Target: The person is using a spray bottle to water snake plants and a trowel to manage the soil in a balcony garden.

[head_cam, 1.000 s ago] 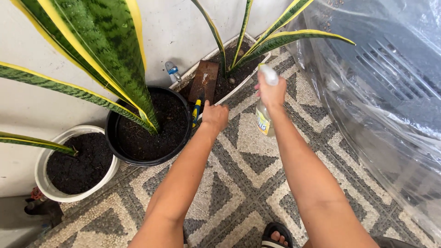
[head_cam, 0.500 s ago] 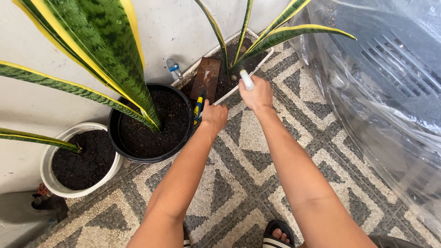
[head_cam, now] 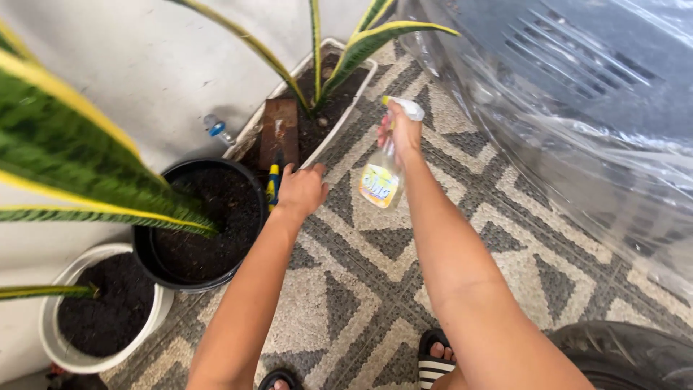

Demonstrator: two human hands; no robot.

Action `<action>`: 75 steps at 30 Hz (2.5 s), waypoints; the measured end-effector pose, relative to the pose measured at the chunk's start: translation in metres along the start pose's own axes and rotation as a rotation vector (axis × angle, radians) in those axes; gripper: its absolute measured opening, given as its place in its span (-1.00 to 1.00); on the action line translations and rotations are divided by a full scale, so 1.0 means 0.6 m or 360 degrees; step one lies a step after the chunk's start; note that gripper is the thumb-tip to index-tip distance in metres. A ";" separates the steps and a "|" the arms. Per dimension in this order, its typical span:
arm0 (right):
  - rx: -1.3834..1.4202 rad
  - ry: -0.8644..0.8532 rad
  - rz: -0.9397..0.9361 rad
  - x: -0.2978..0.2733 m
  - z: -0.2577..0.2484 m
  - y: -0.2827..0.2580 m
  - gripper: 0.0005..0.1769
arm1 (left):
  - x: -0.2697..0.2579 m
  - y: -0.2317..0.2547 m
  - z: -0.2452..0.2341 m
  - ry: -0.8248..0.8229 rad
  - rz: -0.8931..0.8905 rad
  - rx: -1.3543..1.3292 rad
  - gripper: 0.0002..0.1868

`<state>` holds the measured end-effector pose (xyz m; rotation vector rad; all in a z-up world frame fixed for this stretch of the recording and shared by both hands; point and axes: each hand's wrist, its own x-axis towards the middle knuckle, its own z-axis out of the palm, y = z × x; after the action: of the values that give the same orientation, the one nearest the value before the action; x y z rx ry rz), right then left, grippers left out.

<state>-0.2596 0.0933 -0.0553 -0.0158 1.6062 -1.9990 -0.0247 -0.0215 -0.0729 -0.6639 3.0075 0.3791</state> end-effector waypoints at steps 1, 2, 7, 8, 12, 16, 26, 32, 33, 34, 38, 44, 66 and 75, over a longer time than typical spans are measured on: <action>0.0009 0.0022 -0.0009 0.006 -0.005 0.000 -0.62 | 0.002 0.009 -0.004 -0.0004 0.0025 0.0003 -0.63; 0.0168 -0.0023 0.0014 0.012 -0.010 0.001 -0.61 | 0.003 0.016 -0.009 -0.0045 0.0017 0.0038 -0.63; 0.0496 -0.0066 0.0077 0.021 -0.010 -0.033 -0.58 | 0.002 0.034 -0.011 -0.0117 0.0027 0.0114 -0.58; 0.0473 -0.0076 0.0016 0.043 -0.022 -0.020 -0.53 | 0.001 0.034 -0.010 -0.0117 0.0008 0.0096 -0.57; 0.0522 -0.0002 -0.0075 0.061 -0.037 -0.022 -0.48 | -0.006 0.020 -0.003 -0.0082 -0.0010 0.0026 -0.57; 0.0425 -0.0044 -0.0144 0.051 -0.045 -0.037 -0.53 | -0.012 0.013 -0.006 -0.0135 -0.0058 0.0049 -0.59; -0.0139 -0.0333 0.0024 0.034 -0.008 -0.016 -0.57 | -0.007 0.015 -0.020 -0.0204 -0.0179 0.0143 -0.64; -0.1260 -0.0408 -0.0805 -0.054 0.079 -0.011 -0.65 | -0.002 0.011 0.001 -0.0185 -0.0156 0.0233 -0.70; -0.1852 -0.0275 -0.1117 -0.079 0.095 -0.022 -0.61 | 0.001 0.011 0.000 -0.0205 -0.0149 0.0247 -0.69; -0.1853 -0.0290 -0.1124 -0.090 0.110 -0.022 -0.61 | 0.000 0.009 0.000 -0.0200 -0.0163 0.0243 -0.69; -0.1866 -0.0099 -0.1152 -0.130 0.157 -0.038 -0.55 | 0.000 -0.003 0.005 -0.0225 -0.0136 0.0261 -0.62; -0.1619 -0.0065 -0.1095 -0.127 0.161 -0.033 -0.61 | -0.006 -0.041 0.032 -0.0222 -0.0138 0.0372 -0.67; -0.1405 -0.0485 -0.0134 -0.094 0.144 0.038 -0.59 | 0.032 -0.107 0.150 -0.0686 -0.0266 0.1404 -0.42; -0.1616 -0.0584 -0.0097 -0.099 0.114 0.024 -0.58 | 0.042 -0.098 0.055 -0.0114 -0.0413 0.1349 -0.40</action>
<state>-0.1798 0.0558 -0.0298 -0.7618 2.1668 -0.9379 -0.0235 -0.0756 -0.1205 -0.8672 2.5725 -0.8088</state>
